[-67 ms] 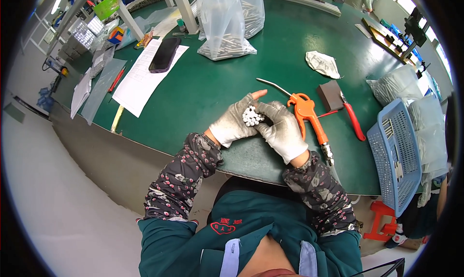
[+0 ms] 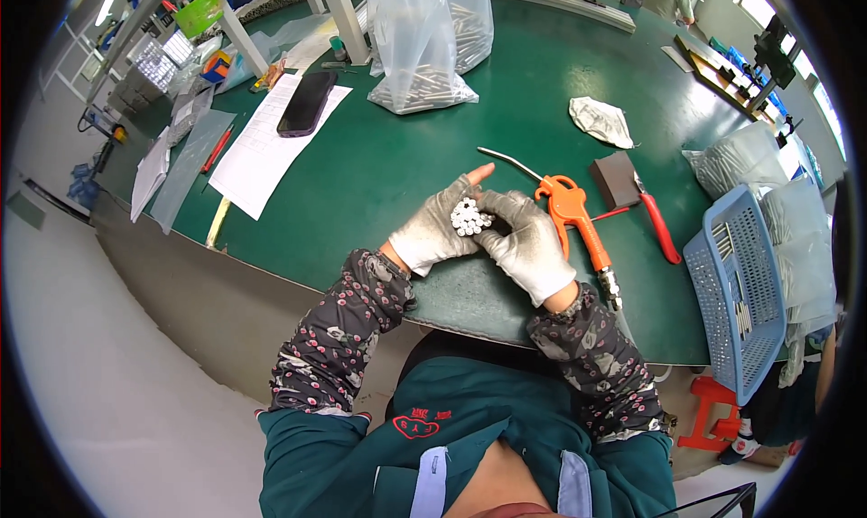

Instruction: Sorting and cleaning small metal pins using an air blow gun and placing them into plastic bags at a manufacturing workbench.

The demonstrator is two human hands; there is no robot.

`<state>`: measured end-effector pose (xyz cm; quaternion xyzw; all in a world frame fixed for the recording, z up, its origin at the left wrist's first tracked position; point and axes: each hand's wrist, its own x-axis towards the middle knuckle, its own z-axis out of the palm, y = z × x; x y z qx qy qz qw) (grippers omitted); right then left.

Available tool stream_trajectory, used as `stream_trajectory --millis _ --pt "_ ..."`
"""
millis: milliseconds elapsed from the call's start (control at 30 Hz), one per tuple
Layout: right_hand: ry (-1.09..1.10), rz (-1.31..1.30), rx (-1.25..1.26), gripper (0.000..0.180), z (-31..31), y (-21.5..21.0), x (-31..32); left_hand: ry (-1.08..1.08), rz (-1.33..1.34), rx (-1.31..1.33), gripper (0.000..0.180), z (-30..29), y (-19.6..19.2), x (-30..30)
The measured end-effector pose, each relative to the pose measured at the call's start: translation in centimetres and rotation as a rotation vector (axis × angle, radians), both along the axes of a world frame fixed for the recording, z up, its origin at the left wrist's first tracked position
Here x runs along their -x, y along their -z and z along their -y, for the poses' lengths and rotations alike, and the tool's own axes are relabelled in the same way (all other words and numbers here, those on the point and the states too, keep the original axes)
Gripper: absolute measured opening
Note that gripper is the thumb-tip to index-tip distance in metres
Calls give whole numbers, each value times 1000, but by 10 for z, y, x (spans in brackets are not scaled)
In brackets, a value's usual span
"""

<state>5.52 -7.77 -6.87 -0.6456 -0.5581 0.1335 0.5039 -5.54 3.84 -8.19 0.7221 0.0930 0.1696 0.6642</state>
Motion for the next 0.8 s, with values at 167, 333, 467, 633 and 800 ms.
stream_trajectory --millis 167,333,467,633,800 --pt "79 -181 116 36 1 5 -5 16 -8 150 95 2 -5 0" --pt "64 -204 62 25 2 11 -8 -18 -1 38 93 2 -3 0" --pt "112 -109 47 18 3 2 -3 -1 15 130 94 0 -1 1" --pt "91 -118 67 18 1 5 -3 5 16 166 93 4 -8 3" --pt "96 -47 73 20 10 -10 0 -6 -5 117 82 5 -10 2"
